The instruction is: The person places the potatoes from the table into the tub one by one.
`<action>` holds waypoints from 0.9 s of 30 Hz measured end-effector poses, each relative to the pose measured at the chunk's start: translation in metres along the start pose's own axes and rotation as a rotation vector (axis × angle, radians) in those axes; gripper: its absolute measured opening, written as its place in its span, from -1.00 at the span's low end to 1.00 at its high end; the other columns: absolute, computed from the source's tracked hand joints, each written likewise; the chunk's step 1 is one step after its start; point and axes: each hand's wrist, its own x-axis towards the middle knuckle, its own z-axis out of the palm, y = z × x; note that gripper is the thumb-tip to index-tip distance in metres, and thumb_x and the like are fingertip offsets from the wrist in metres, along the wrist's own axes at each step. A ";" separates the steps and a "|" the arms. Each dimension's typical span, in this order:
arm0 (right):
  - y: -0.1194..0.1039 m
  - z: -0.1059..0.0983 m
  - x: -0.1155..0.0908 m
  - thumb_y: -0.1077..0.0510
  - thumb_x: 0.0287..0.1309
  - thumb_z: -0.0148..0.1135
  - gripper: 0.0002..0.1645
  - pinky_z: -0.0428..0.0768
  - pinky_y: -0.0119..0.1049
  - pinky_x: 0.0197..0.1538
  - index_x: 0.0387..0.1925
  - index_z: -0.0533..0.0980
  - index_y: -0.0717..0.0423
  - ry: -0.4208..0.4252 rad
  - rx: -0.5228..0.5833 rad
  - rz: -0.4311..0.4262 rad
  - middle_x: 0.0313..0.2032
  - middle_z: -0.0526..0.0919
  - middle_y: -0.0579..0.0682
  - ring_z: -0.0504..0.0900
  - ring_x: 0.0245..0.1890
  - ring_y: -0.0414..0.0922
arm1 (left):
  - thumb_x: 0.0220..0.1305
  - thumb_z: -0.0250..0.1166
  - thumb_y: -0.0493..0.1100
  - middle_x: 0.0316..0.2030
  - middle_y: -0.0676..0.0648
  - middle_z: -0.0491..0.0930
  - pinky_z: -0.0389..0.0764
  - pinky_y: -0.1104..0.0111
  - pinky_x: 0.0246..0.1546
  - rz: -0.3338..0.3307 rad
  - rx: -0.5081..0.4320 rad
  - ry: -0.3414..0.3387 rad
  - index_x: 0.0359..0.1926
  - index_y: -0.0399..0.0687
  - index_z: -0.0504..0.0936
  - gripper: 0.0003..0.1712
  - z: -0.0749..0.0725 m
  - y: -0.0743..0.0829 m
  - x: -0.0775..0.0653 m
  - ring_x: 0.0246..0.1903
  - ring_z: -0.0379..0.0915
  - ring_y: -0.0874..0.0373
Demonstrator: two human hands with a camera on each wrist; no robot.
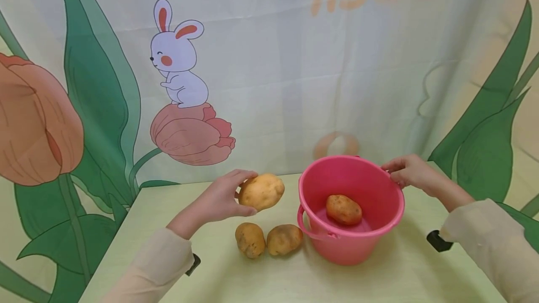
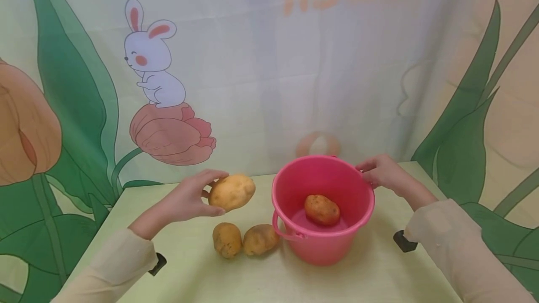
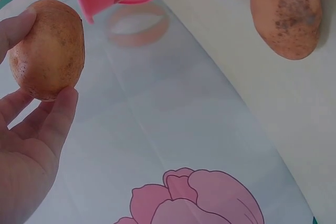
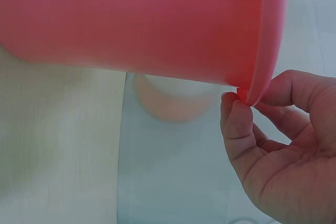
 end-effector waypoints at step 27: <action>-0.002 0.001 -0.001 0.31 0.08 -0.06 -0.51 0.59 -0.22 -0.28 0.06 0.30 0.49 0.005 0.002 0.001 -0.17 0.57 0.25 0.58 -0.38 -0.12 | -0.18 0.42 -0.17 0.06 0.00 0.40 0.54 0.51 -0.23 0.096 -0.042 -0.050 0.15 -0.09 0.34 -0.22 0.003 0.026 0.022 -0.06 0.36 0.19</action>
